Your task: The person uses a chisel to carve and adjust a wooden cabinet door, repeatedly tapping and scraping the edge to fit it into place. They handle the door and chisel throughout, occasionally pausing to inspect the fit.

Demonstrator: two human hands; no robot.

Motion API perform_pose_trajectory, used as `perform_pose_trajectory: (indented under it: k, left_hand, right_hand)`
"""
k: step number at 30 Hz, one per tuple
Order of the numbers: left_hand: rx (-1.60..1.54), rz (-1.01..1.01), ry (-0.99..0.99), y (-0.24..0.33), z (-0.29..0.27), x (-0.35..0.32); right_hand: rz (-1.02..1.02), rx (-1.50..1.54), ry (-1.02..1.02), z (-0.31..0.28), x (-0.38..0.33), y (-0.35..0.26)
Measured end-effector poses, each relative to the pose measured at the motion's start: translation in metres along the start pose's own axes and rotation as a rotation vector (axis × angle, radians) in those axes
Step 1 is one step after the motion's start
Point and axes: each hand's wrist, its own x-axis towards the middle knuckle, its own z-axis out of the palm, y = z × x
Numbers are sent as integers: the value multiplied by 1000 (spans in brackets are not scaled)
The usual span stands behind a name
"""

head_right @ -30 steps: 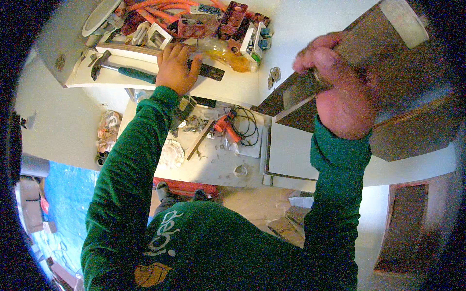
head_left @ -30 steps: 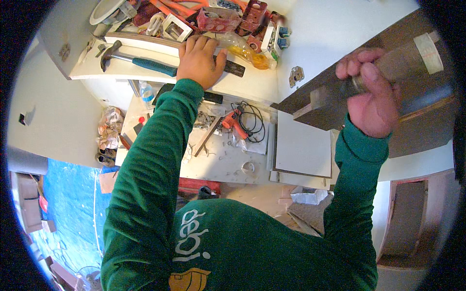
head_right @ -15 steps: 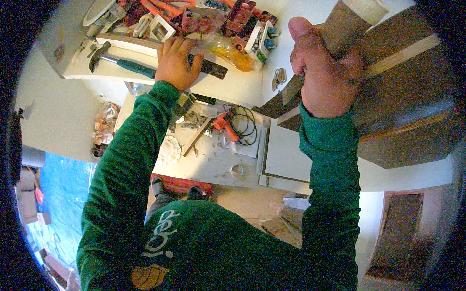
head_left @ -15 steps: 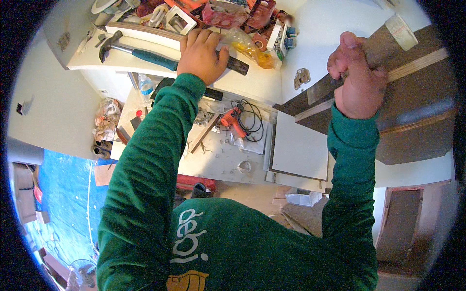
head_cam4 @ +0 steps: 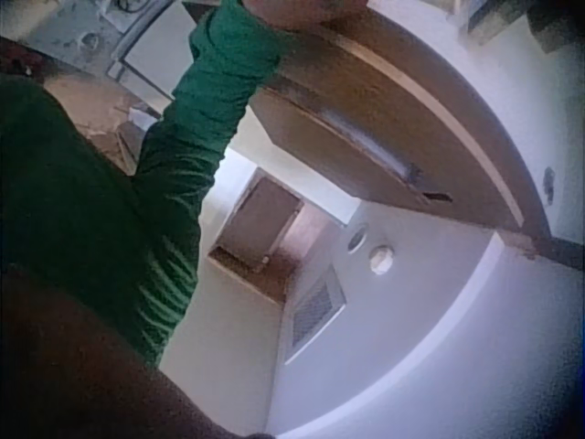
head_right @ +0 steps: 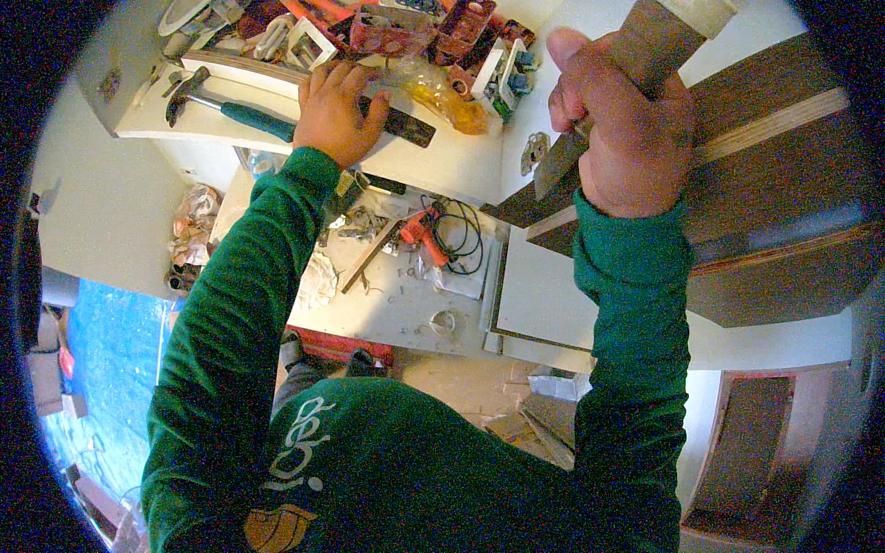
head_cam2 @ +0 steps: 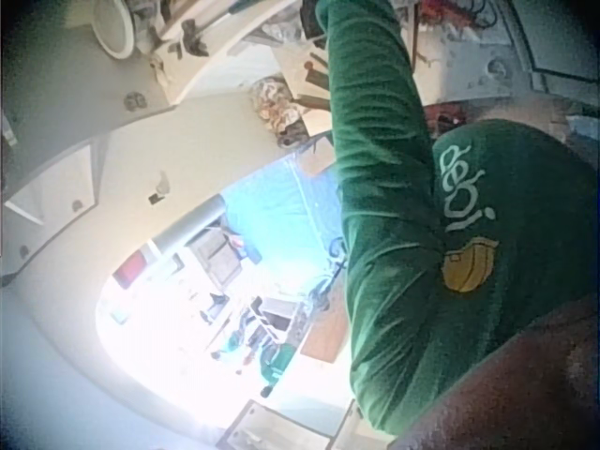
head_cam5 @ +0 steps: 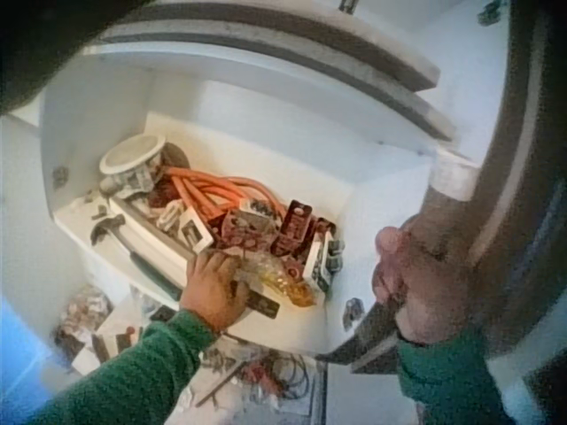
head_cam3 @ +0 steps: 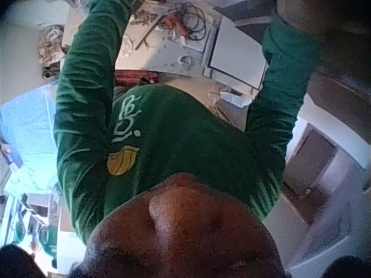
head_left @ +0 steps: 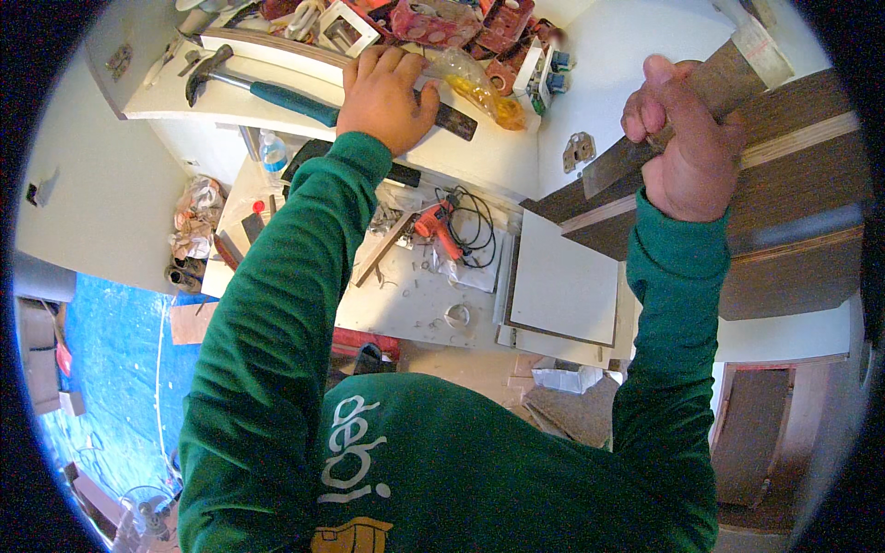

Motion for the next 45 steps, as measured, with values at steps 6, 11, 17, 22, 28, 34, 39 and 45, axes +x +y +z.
perform_pose_trajectory:
  k: [6, 11, 17, 22, 28, 34, 39, 45]
  left_hand:
    - [-5, -3, 3, 0, 0, -1]
    - [8, -7, -7, 1, 0, -1]
    - [-17, -7, -1, 0, -1, 0]
    - [-4, -10, 0, 1, -1, 0]
    - [8, -21, -8, 1, -1, 0]
    - [-4, -21, -10, 0, 0, -1]
    - [4, -27, -19, 2, -1, 0]
    - [17, -21, -28, 2, -3, 0]
  right_hand:
    - [-89, -131, 78, -7, 12, -16]
    - [-58, -97, 59, -15, 27, -30]
    - [-93, -113, 30, -19, 38, -38]
    - [-52, -84, 50, -15, 40, -33]
    - [-186, -192, 181, -9, 40, -39]
    - [-328, -222, 346, 2, 44, -56]
    - [-409, -239, 265, 5, 49, -71]
    - [-292, -147, 209, -7, 56, -86]
